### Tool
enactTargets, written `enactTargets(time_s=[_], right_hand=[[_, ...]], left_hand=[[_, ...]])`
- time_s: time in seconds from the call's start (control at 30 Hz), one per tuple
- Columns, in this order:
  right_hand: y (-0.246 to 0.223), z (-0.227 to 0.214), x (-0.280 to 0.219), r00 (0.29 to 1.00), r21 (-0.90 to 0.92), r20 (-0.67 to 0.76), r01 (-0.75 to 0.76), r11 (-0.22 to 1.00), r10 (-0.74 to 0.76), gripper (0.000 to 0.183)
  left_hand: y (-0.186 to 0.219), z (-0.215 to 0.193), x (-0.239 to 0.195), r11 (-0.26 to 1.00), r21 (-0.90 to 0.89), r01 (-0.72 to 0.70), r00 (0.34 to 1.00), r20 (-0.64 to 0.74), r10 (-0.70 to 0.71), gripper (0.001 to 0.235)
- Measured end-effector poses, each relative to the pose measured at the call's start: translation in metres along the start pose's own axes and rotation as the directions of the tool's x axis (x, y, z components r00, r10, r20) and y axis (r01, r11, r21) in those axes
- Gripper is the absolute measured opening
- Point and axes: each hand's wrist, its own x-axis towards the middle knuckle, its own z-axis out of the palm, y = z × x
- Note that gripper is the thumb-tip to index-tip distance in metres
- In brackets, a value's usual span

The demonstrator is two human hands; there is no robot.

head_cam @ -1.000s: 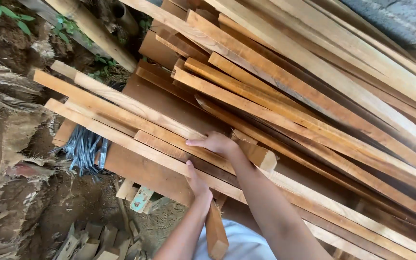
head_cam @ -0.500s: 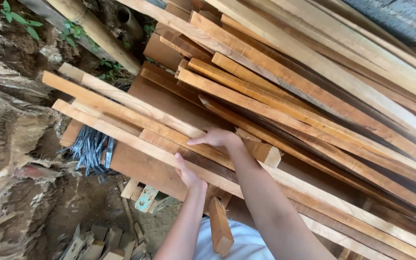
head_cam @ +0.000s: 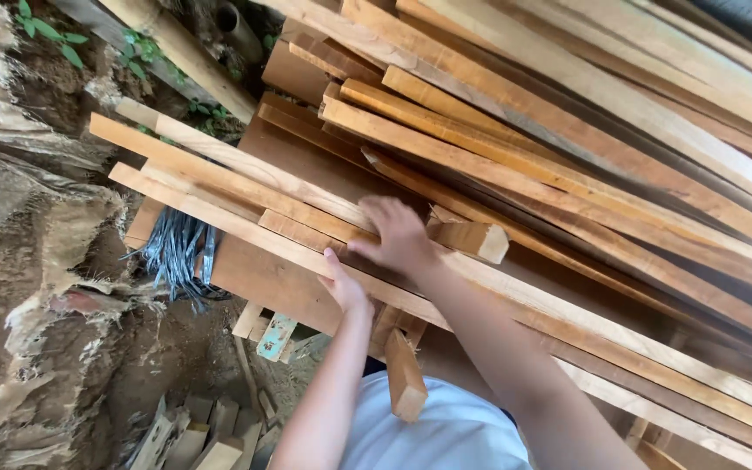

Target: The recorder is seen organizing and bundling wooden planks together using ties.

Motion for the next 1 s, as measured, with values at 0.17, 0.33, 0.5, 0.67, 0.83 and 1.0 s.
enactTargets(time_s=[0.17,0.33,0.5,0.67,0.83,1.0], right_hand=[[-0.026,-0.066,-0.102,0.981,-0.094,0.166,-0.082,0.992,0.097,0.087],[-0.02,-0.095,-0.19,0.943,-0.17,0.235,-0.199,0.965,0.236,0.08],[-0.013,-0.097,-0.211,0.926,-0.309,0.285,-0.157,0.938,0.249,0.084],[-0.015,-0.101,-0.214,0.907,-0.279,0.314,-0.197,0.94,0.283,0.083],[-0.014,-0.103,-0.215,0.898,-0.244,0.353,-0.182,0.953,0.262,0.083],[-0.011,-0.1,-0.216,0.9,-0.279,0.345,-0.174,0.944,0.268,0.082]], left_hand=[[0.024,-0.027,0.009,0.799,0.457,-0.391,0.919,0.158,0.36,0.112],[0.044,-0.061,-0.039,0.144,0.506,-0.851,0.502,0.699,0.51,0.115],[0.007,-0.065,-0.026,-0.157,0.431,-0.888,0.415,0.901,0.127,0.108],[0.015,-0.064,-0.039,-0.188,0.471,-0.862,0.465,0.882,0.077,0.111],[0.023,-0.065,-0.045,-0.176,0.514,-0.84,0.513,0.857,0.053,0.11],[0.021,-0.064,-0.041,-0.18,0.499,-0.848,0.501,0.865,0.035,0.112]])
